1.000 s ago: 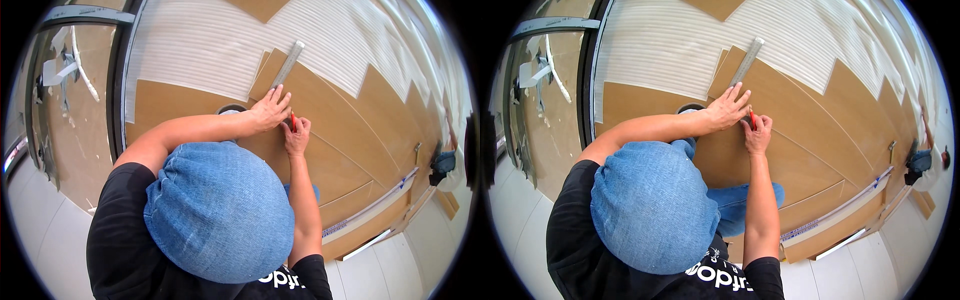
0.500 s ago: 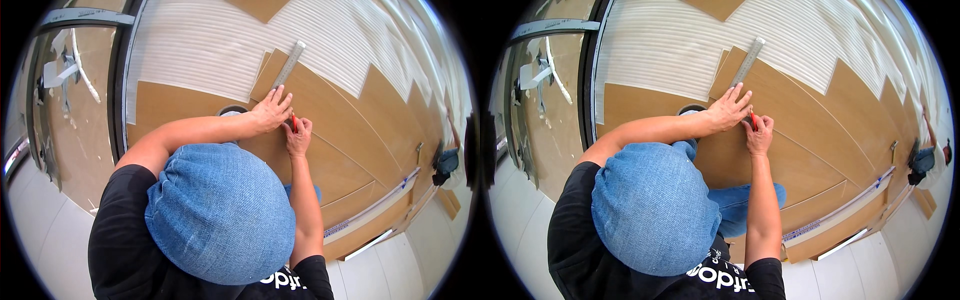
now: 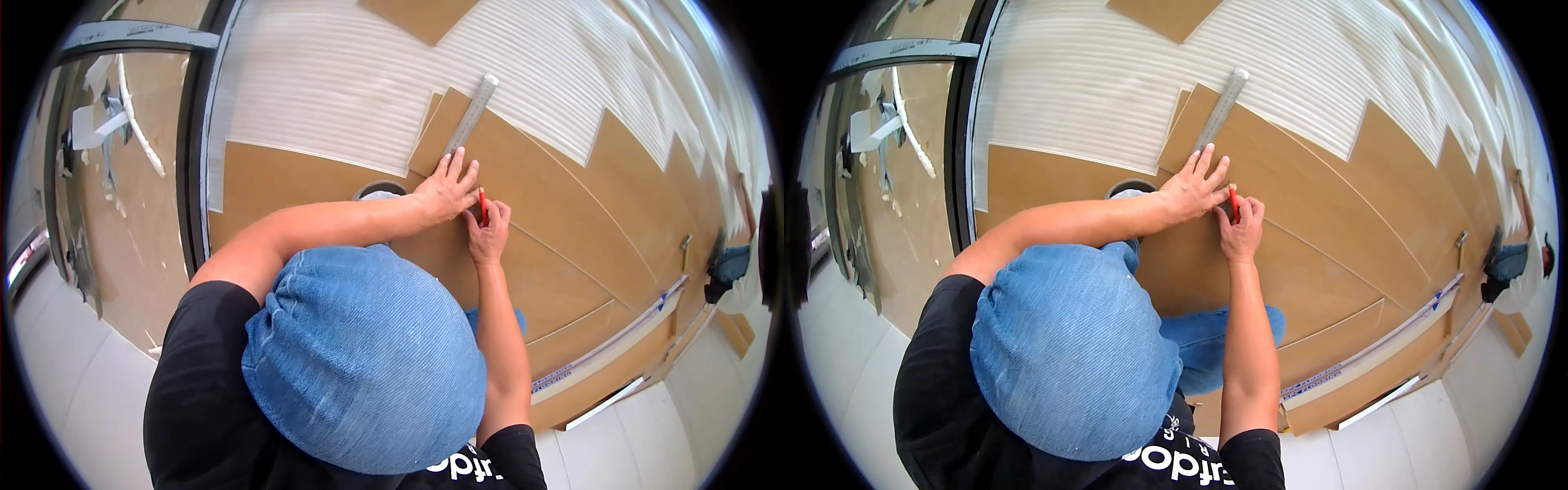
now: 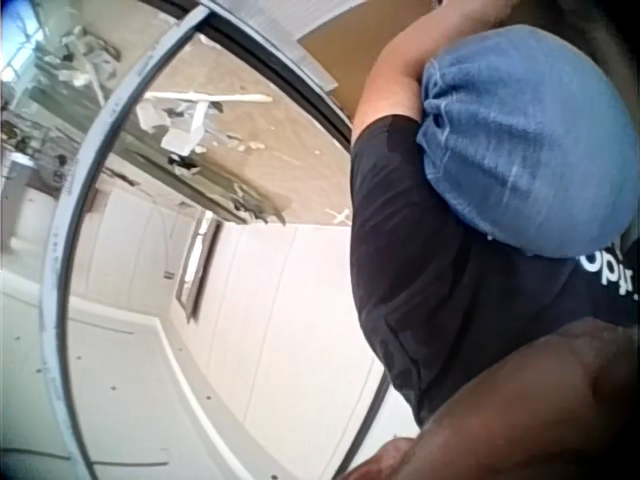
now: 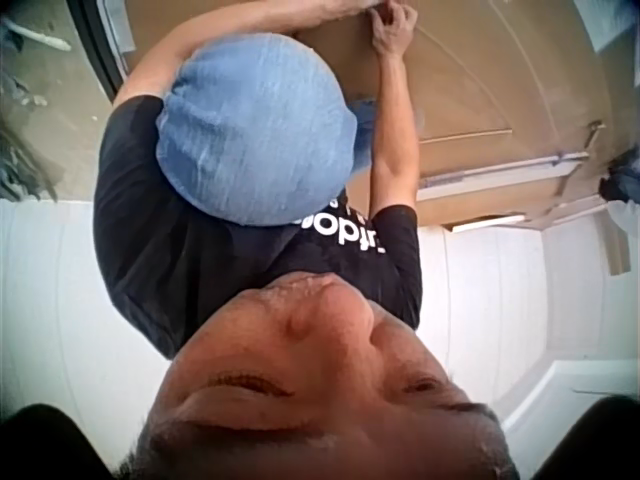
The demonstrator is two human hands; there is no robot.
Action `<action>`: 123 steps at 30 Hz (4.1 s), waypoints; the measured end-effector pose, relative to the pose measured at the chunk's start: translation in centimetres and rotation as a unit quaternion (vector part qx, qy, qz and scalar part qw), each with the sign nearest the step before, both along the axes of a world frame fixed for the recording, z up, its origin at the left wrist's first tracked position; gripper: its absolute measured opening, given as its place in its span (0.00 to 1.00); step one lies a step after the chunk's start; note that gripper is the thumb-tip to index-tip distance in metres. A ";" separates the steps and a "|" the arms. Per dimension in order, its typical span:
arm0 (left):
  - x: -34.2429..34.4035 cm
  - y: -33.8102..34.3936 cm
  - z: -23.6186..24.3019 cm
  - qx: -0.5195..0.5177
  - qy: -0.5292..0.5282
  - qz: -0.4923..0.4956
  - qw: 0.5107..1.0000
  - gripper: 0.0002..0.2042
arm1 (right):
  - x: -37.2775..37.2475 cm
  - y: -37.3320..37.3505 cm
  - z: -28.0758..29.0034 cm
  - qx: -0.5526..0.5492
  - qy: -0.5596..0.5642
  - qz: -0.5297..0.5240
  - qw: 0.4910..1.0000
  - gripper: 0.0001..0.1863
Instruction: The person marks a laminate plank with a pencil and a square, then carries the plank to a table saw and makes a cut.
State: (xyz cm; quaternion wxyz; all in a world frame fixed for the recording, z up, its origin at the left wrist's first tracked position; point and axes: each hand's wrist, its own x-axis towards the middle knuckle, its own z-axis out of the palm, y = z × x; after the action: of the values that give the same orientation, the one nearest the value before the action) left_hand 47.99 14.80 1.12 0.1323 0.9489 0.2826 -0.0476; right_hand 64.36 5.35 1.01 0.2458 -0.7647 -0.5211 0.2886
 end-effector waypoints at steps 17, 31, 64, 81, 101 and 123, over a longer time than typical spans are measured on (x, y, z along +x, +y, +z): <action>0.0 -0.5 -0.5 0.017 -0.028 0.023 0.999 0.25 | 0.7 4.8 8.7 0.035 0.443 -0.096 0.891 0.20; 0.0 -0.9 0.0 0.048 -0.030 0.024 0.998 0.25 | -1.5 15.6 9.1 0.000 0.254 0.052 0.966 0.13; 1.1 -1.5 -2.6 0.034 -0.103 0.070 0.992 0.20 | -4.4 16.3 7.6 -0.235 0.141 0.215 0.937 0.11; 1.1 -2.2 -3.0 0.081 -0.046 0.059 0.994 0.22 | -3.2 17.2 6.7 -0.188 0.107 0.243 0.946 0.10; -0.2 -0.5 0.1 0.047 -0.003 0.006 0.999 0.28 | -1.1 26.1 8.2 -0.051 -0.041 0.295 0.953 0.09; -0.1 -0.4 0.0 0.025 -0.005 0.006 1.000 0.25 | -2.1 24.9 8.5 -0.081 -0.058 0.294 0.951 0.11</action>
State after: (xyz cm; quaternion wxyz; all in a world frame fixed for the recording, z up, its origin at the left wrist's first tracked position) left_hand 47.85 14.35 1.15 0.1109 0.9503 0.2889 -0.0346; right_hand 62.26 30.23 9.50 0.0561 -0.6106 -0.7110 0.3442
